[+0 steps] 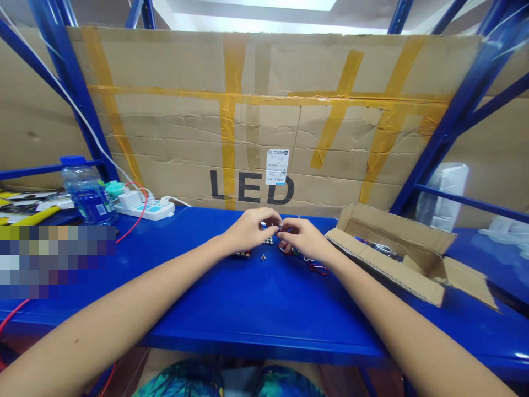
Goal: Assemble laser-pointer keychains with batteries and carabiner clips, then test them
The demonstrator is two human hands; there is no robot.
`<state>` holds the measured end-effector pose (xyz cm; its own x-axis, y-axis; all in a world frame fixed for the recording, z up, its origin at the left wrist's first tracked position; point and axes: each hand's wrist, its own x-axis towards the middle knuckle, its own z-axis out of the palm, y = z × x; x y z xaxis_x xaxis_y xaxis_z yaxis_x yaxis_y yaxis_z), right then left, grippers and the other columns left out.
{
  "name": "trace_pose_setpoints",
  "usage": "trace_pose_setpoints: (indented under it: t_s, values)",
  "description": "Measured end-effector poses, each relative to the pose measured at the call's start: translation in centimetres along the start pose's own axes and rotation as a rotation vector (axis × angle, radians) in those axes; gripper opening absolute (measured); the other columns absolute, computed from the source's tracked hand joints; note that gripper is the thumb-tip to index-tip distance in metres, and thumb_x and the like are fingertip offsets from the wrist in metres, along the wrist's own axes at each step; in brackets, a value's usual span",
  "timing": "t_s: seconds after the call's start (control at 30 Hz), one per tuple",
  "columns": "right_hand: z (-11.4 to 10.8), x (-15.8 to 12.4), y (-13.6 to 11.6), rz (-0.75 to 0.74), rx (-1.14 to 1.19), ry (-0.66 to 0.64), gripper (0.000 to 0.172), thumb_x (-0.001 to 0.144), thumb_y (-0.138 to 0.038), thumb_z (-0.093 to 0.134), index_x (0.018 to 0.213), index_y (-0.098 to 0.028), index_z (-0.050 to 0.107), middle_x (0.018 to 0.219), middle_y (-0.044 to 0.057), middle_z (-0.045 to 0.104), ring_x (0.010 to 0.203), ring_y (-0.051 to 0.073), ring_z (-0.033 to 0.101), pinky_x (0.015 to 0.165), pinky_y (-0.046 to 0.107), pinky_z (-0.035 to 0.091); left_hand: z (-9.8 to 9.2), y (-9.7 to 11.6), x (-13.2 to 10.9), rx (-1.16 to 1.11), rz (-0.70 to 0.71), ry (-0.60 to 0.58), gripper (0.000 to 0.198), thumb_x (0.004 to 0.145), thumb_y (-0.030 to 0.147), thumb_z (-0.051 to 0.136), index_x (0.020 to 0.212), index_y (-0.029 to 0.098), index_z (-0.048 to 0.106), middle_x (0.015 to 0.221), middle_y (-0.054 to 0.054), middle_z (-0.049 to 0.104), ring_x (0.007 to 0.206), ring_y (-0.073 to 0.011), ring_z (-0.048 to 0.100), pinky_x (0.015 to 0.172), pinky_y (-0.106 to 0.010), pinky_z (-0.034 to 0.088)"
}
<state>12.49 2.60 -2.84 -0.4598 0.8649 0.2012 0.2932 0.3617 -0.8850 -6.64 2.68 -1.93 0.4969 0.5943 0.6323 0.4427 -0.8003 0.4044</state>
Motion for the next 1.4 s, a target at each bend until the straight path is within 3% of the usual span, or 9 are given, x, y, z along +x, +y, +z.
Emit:
trace_pose_setpoints:
  t_s: [0.27, 0.43, 0.5, 0.63, 0.77, 0.9, 1.07, 1.2, 1.4]
  values:
    - [0.0, 0.0, -0.7, -0.172, -0.138, 0.126, 0.022, 0.084, -0.035, 0.060, 0.079, -0.015, 0.069, 0.068, 0.001, 0.064, 0.056, 0.014, 0.059, 0.059, 0.028, 0.047, 0.0, 0.4, 0.7, -0.078, -0.127, 0.105, 0.009, 0.081, 0.025, 0.067, 0.085, 0.018, 0.072, 0.088, -0.004, 0.070, 0.085, -0.0175, 0.064, 0.079, -0.034, 0.051]
    - [0.4, 0.1, -0.8, -0.193, -0.359, 0.265, 0.024, 0.082, -0.031, 0.065, 0.101, -0.017, 0.071, 0.098, 0.008, 0.071, 0.078, 0.018, 0.064, 0.075, 0.031, 0.048, -0.4, 0.8, 1.2, -0.302, -0.227, 0.283, 0.008, 0.080, 0.021, 0.064, 0.084, 0.015, 0.066, 0.087, -0.006, 0.072, 0.081, -0.0168, 0.066, 0.079, -0.033, 0.053]
    - [1.0, -0.1, -0.7, -0.183, -0.472, 0.219, 0.019, 0.083, -0.029, 0.063, 0.097, -0.018, 0.071, 0.098, 0.008, 0.071, 0.084, 0.020, 0.064, 0.077, 0.031, 0.047, -0.8, 0.5, 1.4, -0.430, -0.278, 0.382, 0.005, 0.081, 0.019, 0.060, 0.083, 0.014, 0.061, 0.084, -0.006, 0.073, 0.077, -0.0153, 0.067, 0.078, -0.033, 0.054]
    - [2.6, -0.4, 0.0, -0.108, -0.577, -0.078, 0.013, 0.084, -0.030, 0.062, 0.083, -0.019, 0.069, 0.082, 0.006, 0.071, 0.073, 0.019, 0.063, 0.066, 0.029, 0.044, -1.3, -0.6, 1.7, -0.601, -0.406, 0.467, 0.005, 0.085, 0.021, 0.053, 0.085, 0.016, 0.054, 0.076, -0.005, 0.070, 0.071, -0.0160, 0.068, 0.063, -0.030, 0.056]
    - [3.7, -0.6, 0.7, -0.127, -0.636, -0.157, 0.008, 0.082, -0.018, 0.060, 0.079, -0.019, 0.068, 0.083, 0.006, 0.072, 0.074, 0.018, 0.063, 0.067, 0.028, 0.043, -1.4, -1.2, 1.7, -0.649, -0.481, 0.431, 0.007, 0.086, 0.024, 0.052, 0.089, 0.017, 0.051, 0.076, -0.003, 0.065, 0.067, -0.0169, 0.068, 0.047, -0.024, 0.051]
    - [3.1, -0.7, 0.3, -0.130, -0.553, -0.148, 0.010, 0.079, -0.013, 0.058, 0.076, -0.018, 0.066, 0.077, 0.004, 0.070, 0.069, 0.016, 0.062, 0.064, 0.026, 0.043, -1.1, -0.7, 1.4, -0.645, -0.489, 0.365, 0.010, 0.087, 0.023, 0.053, 0.094, 0.017, 0.050, 0.080, -0.004, 0.064, 0.067, -0.0157, 0.067, 0.043, -0.022, 0.050]
    - [0.2, -0.5, -0.9, -0.093, -0.240, 0.125, 0.006, 0.080, -0.021, 0.060, 0.077, -0.017, 0.063, 0.060, 0.000, 0.065, 0.050, 0.013, 0.057, 0.052, 0.026, 0.043, -0.4, -0.5, 0.7, -0.533, -0.442, 0.128, 0.012, 0.091, 0.023, 0.049, 0.102, 0.019, 0.048, 0.077, -0.002, 0.063, 0.061, -0.0133, 0.063, 0.045, -0.020, 0.046]
    - [-2.4, -0.2, -1.7, -0.116, -0.041, 0.326, 0.015, 0.074, -0.029, 0.069, 0.075, -0.015, 0.062, 0.061, 0.003, 0.067, 0.045, 0.012, 0.055, 0.049, 0.028, 0.045, 0.2, -0.8, 0.1, -0.374, -0.355, -0.057, 0.012, 0.091, 0.023, 0.050, 0.103, 0.020, 0.051, 0.075, 0.001, 0.061, 0.058, -0.0103, 0.058, 0.056, -0.024, 0.047]
    - [-2.8, -0.2, -1.7, -0.172, -0.040, 0.219, 0.019, 0.073, -0.033, 0.070, 0.078, -0.015, 0.068, 0.062, 0.003, 0.066, 0.046, 0.012, 0.055, 0.049, 0.029, 0.047, 0.6, -0.3, -0.4, -0.218, -0.257, -0.130, 0.016, 0.092, 0.032, 0.053, 0.101, 0.020, 0.055, 0.073, 0.002, 0.059, 0.068, -0.0136, 0.058, 0.065, -0.028, 0.045]
